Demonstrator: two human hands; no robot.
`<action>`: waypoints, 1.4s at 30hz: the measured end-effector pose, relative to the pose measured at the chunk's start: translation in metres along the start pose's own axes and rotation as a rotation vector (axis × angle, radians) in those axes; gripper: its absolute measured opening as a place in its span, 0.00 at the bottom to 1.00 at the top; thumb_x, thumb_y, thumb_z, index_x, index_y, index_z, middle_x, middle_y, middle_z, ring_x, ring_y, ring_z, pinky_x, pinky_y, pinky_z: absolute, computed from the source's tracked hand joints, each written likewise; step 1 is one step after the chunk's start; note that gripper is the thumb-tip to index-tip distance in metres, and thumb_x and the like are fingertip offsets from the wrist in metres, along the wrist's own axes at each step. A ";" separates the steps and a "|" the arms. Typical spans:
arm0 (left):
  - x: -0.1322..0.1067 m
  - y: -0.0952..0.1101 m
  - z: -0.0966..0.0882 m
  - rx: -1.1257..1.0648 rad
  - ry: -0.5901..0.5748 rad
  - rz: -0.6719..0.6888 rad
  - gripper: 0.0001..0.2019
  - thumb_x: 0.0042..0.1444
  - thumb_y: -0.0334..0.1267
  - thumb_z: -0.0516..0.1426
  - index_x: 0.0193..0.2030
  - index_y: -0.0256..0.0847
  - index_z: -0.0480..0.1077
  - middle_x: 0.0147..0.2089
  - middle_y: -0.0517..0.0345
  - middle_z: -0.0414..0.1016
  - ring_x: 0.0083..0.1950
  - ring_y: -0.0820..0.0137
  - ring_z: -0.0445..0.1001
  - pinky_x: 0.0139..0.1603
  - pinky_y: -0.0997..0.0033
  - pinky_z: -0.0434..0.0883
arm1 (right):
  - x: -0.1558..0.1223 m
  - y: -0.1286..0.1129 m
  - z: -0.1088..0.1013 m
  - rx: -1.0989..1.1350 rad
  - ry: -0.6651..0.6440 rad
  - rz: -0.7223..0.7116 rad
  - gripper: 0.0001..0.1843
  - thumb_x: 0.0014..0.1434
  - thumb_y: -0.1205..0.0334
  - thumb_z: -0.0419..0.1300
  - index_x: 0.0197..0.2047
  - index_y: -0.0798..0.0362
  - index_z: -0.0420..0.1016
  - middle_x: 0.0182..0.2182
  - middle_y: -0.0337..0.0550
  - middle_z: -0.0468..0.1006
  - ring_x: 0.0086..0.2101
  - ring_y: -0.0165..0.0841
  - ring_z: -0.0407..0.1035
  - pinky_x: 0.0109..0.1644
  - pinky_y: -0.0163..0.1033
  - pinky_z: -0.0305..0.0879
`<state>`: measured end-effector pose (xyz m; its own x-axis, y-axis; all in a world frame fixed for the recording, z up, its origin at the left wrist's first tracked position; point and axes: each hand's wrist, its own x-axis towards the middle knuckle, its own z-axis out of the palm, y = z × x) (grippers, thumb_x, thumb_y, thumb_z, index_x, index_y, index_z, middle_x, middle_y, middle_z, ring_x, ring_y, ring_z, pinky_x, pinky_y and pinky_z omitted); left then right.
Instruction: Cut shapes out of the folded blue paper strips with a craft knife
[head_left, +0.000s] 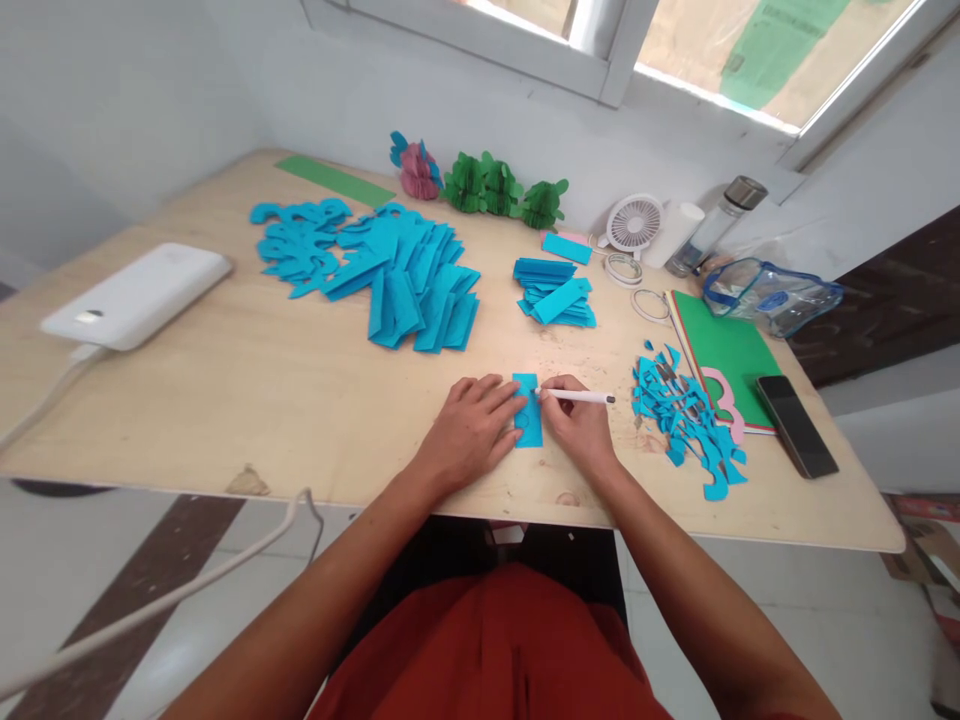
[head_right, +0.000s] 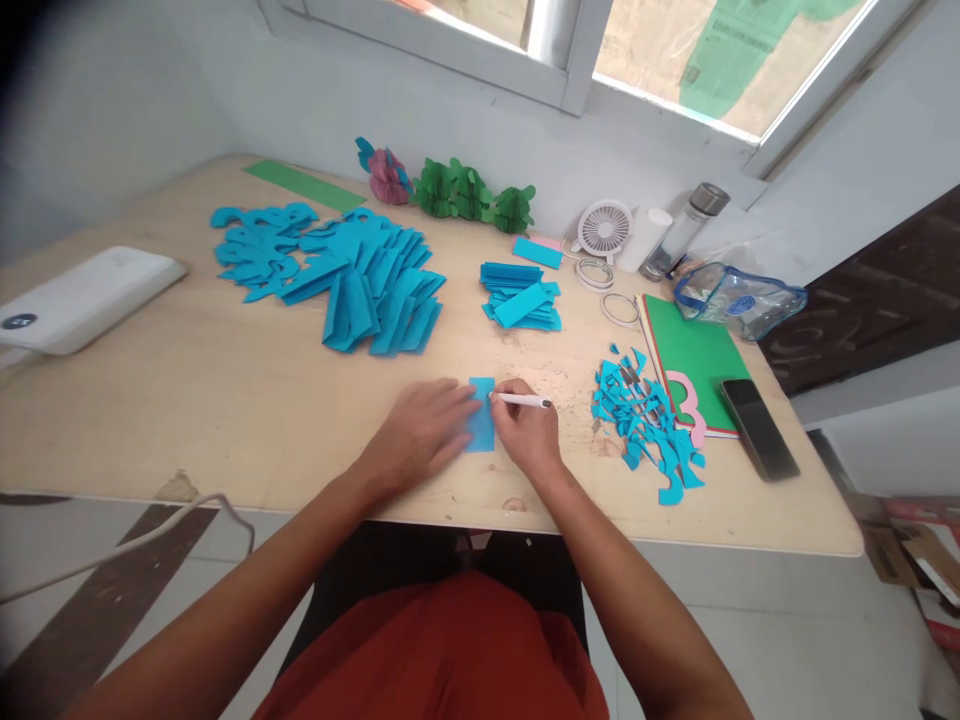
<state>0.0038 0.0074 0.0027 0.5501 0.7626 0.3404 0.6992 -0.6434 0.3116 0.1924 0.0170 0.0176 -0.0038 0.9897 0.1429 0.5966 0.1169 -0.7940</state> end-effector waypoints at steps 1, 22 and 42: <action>0.000 0.000 0.000 -0.003 -0.001 -0.001 0.18 0.64 0.39 0.51 0.58 0.41 0.71 0.63 0.47 0.72 0.63 0.52 0.66 0.62 0.45 0.61 | -0.001 0.000 -0.001 -0.004 0.002 -0.001 0.08 0.58 0.56 0.56 0.34 0.49 0.73 0.25 0.37 0.75 0.25 0.30 0.66 0.30 0.35 0.60; 0.000 -0.002 0.000 -0.014 -0.019 0.008 0.17 0.64 0.39 0.51 0.56 0.43 0.73 0.62 0.48 0.72 0.63 0.52 0.66 0.61 0.46 0.62 | -0.023 -0.005 -0.004 -0.038 0.003 -0.025 0.07 0.60 0.58 0.55 0.35 0.49 0.73 0.27 0.37 0.75 0.26 0.30 0.67 0.31 0.35 0.60; 0.000 -0.002 0.001 -0.033 -0.011 0.003 0.17 0.64 0.39 0.50 0.56 0.44 0.73 0.62 0.48 0.72 0.63 0.52 0.65 0.61 0.46 0.61 | -0.024 -0.004 -0.004 0.055 -0.028 0.019 0.09 0.59 0.55 0.55 0.35 0.49 0.73 0.26 0.36 0.75 0.25 0.30 0.66 0.30 0.35 0.60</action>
<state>0.0031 0.0088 0.0017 0.5572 0.7614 0.3314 0.6824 -0.6472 0.3397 0.1932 -0.0077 0.0191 -0.0153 0.9937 0.1114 0.5521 0.1013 -0.8276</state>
